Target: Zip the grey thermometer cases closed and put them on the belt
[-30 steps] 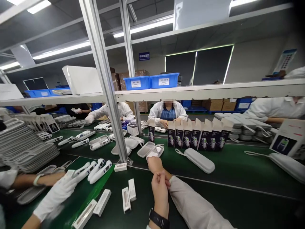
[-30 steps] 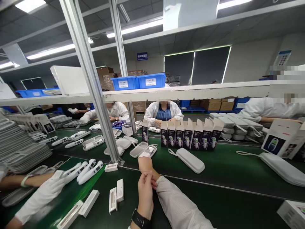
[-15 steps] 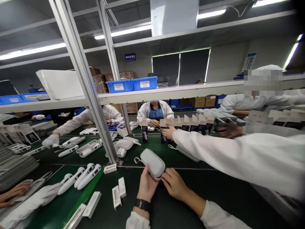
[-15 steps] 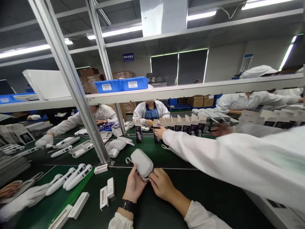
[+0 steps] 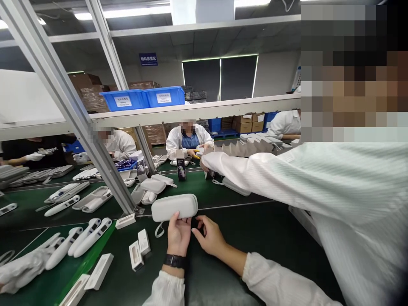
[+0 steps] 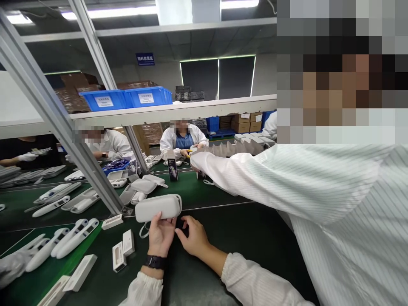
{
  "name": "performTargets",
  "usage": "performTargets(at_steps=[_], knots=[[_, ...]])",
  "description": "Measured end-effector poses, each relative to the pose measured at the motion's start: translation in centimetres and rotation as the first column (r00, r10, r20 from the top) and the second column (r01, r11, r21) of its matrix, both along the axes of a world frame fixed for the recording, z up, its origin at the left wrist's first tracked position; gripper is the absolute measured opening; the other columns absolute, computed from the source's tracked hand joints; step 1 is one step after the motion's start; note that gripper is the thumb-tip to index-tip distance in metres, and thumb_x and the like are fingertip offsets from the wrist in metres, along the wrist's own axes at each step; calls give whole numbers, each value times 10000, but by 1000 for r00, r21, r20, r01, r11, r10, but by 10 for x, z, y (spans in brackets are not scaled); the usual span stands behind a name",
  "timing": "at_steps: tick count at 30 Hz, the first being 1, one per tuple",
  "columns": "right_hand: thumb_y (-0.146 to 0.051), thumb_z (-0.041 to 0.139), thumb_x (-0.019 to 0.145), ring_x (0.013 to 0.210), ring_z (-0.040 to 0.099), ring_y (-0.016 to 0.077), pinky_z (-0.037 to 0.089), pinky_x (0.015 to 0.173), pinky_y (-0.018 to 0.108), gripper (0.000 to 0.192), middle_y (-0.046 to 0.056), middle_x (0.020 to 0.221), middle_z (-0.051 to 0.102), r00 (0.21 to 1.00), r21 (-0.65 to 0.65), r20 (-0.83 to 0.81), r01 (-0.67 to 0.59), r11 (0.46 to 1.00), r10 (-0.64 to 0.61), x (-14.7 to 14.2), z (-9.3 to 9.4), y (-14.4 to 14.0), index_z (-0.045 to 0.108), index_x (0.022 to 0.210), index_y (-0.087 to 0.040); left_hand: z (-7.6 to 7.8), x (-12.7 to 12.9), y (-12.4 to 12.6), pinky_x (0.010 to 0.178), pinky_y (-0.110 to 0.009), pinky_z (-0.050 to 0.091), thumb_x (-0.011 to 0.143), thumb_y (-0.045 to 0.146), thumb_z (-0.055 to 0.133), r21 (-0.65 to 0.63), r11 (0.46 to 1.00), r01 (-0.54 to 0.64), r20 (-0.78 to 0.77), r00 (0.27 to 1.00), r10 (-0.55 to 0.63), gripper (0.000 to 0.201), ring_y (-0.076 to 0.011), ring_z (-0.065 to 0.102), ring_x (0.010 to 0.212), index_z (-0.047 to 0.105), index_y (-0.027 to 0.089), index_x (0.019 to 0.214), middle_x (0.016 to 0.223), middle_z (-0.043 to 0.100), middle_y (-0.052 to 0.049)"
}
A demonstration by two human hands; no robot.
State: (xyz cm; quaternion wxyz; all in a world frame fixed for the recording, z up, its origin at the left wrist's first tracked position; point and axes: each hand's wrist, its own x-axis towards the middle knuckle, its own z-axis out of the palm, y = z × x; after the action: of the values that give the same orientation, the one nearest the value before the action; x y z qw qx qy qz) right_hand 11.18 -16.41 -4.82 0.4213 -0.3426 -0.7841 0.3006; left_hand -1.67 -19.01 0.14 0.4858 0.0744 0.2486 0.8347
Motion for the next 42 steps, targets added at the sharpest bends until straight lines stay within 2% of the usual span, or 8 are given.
performTargets(at_steps=[5, 10, 15, 27, 31, 38, 40, 42], knots=[[-350, 545, 941, 631, 588, 169, 432, 625, 275, 196, 33, 771, 685, 996, -37, -79, 42, 998, -45, -14, 3, 4, 667, 999, -208, -5, 14, 6, 851, -282, 552, 721, 73, 769, -43, 997, -60, -93, 994, 56, 374, -169, 700, 937, 665, 197, 1058, 971, 742, -23], [-305, 473, 970, 702, 636, 194, 423, 668, 282, 231, 49, 779, 713, 991, -25, -75, 107, 994, -109, -16, 3, 3, 650, 855, -212, -6, 24, 7, 889, -295, 557, 742, 73, 791, -62, 993, -96, -130, 988, 87, 429, -186, 683, 1030, 652, 210, 1125, 1089, 733, -50], [-387, 573, 916, 542, 567, 154, 392, 545, 257, 200, 21, 682, 688, 985, -140, -100, 128, 982, -143, -16, 0, 10, 630, 876, -200, -6, 27, 7, 918, -297, 552, 769, 87, 779, -67, 993, -101, -141, 986, 91, 376, -188, 673, 1065, 665, 206, 1107, 1127, 728, -57], [-390, 621, 886, 579, 618, 157, 459, 539, 243, 210, 27, 692, 671, 916, -286, -356, 83, 955, -187, -16, 0, 17, 599, 868, -182, -13, 33, 10, 984, -343, 540, 818, 97, 740, -69, 988, -139, -131, 983, 129, 401, -202, 634, 1159, 654, 244, 1181, 1227, 690, -65], [-356, 566, 922, 581, 634, 156, 459, 557, 239, 203, 13, 656, 650, 927, -259, -365, -16, 966, -83, -12, 1, 22, 572, 800, -194, -13, 31, 10, 1014, -373, 526, 811, 78, 737, -65, 985, -158, -146, 978, 147, 416, -217, 612, 1199, 660, 245, 1184, 1254, 680, -73], [-247, 515, 886, 487, 476, 117, 328, 506, 227, 198, -32, 558, 526, 967, -203, -249, 12, 979, -63, -7, -1, 26, 510, 694, -203, -15, 38, 10, 1004, -364, 526, 783, 90, 768, -58, 983, -175, -188, 969, 162, 473, -219, 608, 1202, 653, 270, 1205, 1334, 637, -58], [-223, 527, 874, 500, 437, 112, 310, 559, 246, 178, -40, 558, 509, 986, -95, -166, 15, 995, -30, -3, 2, 25, 515, 698, -201, -14, 35, 10, 981, -367, 538, 788, 100, 764, -65, 981, -181, -192, 967, 166, 456, -220, 621, 1177, 654, 271, 1196, 1316, 647, -60], [-201, 514, 881, 532, 411, 113, 296, 629, 274, 162, -38, 585, 517, 1000, 105, -17, 8, 994, -6, 3, 6, 26, 516, 719, -198, -11, 28, 9, 938, -367, 556, 802, 114, 747, -95, 978, -185, -184, 969, 165, 408, -215, 644, 1129, 658, 261, 1173, 1268, 670, -63]])
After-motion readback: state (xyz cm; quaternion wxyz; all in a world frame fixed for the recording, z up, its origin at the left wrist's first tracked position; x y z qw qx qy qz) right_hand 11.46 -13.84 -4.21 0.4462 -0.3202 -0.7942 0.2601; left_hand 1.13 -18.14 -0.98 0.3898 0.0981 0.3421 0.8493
